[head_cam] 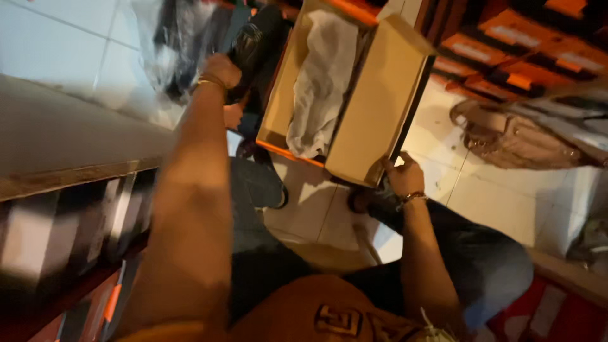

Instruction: The person takes shoes out of boxes, wipes them with a cloth, and places them back into the boxes or onto a stack.

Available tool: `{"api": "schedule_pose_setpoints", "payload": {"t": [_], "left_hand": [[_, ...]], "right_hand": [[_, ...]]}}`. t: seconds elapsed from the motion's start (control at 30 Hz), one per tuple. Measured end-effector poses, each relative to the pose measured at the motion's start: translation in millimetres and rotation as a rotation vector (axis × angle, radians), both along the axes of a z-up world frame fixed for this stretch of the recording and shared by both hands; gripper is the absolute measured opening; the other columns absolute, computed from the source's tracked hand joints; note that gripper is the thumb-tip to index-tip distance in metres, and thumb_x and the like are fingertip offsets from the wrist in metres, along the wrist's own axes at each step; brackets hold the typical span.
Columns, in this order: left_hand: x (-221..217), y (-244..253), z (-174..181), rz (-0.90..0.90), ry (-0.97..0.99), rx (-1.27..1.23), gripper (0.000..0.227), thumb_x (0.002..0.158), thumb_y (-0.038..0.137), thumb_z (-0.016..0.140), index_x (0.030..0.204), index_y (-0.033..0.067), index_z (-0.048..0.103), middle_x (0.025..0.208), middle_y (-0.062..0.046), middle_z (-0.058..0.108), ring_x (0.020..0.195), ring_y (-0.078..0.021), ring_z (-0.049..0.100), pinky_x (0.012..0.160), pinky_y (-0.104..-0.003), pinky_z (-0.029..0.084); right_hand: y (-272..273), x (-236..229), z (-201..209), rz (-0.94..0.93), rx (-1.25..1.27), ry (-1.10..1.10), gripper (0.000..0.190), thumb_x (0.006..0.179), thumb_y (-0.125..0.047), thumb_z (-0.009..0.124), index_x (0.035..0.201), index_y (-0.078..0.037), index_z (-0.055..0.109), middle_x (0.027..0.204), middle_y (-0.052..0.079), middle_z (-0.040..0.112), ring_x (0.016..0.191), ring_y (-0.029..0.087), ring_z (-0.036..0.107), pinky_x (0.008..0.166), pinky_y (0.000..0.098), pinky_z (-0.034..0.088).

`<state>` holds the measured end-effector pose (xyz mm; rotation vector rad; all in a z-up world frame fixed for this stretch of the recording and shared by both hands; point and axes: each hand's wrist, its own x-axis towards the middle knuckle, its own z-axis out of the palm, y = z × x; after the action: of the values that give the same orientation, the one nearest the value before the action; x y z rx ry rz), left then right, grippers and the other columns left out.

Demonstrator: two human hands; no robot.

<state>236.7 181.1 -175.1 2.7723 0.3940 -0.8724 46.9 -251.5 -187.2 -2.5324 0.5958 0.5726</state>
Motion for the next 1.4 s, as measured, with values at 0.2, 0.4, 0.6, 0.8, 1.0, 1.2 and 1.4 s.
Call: {"api": "schedule_pose_setpoints", "payload": {"t": [0.2,0.4,0.6,0.8,1.0,1.2,1.4], "left_hand": [[-33,12,106,0.338,-0.267,-0.372,0.041,0.086,0.031,0.054,0.111,0.0012,0.069,0.113,-0.024,0.07,0.103,-0.0453,0.066,0.082,-0.05,0.05],[-112,-40,117,0.433,-0.589,-0.676,0.014,0.089,0.026,0.053,0.091,0.0165,0.062,0.089,-0.004,0.065,0.081,-0.0221,0.058,0.071,-0.042,0.045],[-129,-108,74,0.491,-0.426,-0.594,0.044,0.094,0.038,0.052,0.112,0.0027,0.071,0.111,-0.024,0.072,0.117,-0.044,0.065,0.1,-0.057,0.05],[-127,-99,53,0.394,-0.537,-0.345,0.041,0.094,0.037,0.048,0.107,0.0011,0.064,0.099,-0.029,0.071,0.102,-0.0507,0.068,0.088,-0.062,0.053],[-134,-120,38,0.219,-0.519,-0.105,0.032,0.094,0.034,0.052,0.108,0.0068,0.06,0.096,-0.022,0.071,0.098,-0.0435,0.071,0.082,-0.056,0.057],[-112,-149,51,0.035,-0.422,0.057,0.069,0.097,0.053,0.047,0.148,0.0087,0.037,0.129,-0.021,0.058,0.12,-0.042,0.056,0.086,-0.056,0.049],[-102,-148,32,-0.148,-0.155,0.035,0.072,0.103,0.05,0.035,0.157,0.0038,0.023,0.145,-0.02,0.053,0.131,-0.0379,0.051,0.103,-0.055,0.032]], "right_hand": [[3,4,-2,0.006,0.051,-0.029,0.037,0.088,-0.044,0.067,0.111,-0.016,0.068,0.072,0.01,0.073,0.083,0.03,0.072,0.076,0.043,0.052],[1,-8,3,-0.008,0.081,-0.059,0.041,0.087,-0.045,0.066,0.113,-0.014,0.067,0.077,0.013,0.075,0.087,0.034,0.072,0.077,0.0454,0.052],[3,-1,-3,-0.009,0.103,-0.052,0.054,0.09,-0.053,0.068,0.135,-0.022,0.064,0.098,0.017,0.076,0.112,0.042,0.067,0.101,0.0525,0.051],[-2,-4,-2,-0.024,0.091,-0.046,0.056,0.091,-0.052,0.068,0.133,-0.015,0.066,0.098,0.02,0.076,0.112,0.042,0.068,0.103,0.053,0.051],[-2,-9,-9,-0.024,0.088,-0.001,0.054,0.09,-0.058,0.066,0.132,-0.025,0.066,0.098,0.015,0.077,0.112,0.039,0.068,0.1,0.0511,0.053],[0,2,-8,0.007,0.056,-0.066,0.054,0.095,-0.048,0.062,0.134,-0.01,0.065,0.113,0.026,0.073,0.113,0.047,0.067,0.102,0.0587,0.051],[-1,-15,-7,-0.01,0.093,0.021,0.058,0.094,-0.055,0.062,0.137,-0.017,0.061,0.1,0.022,0.076,0.113,0.044,0.067,0.103,0.0555,0.051]]}}
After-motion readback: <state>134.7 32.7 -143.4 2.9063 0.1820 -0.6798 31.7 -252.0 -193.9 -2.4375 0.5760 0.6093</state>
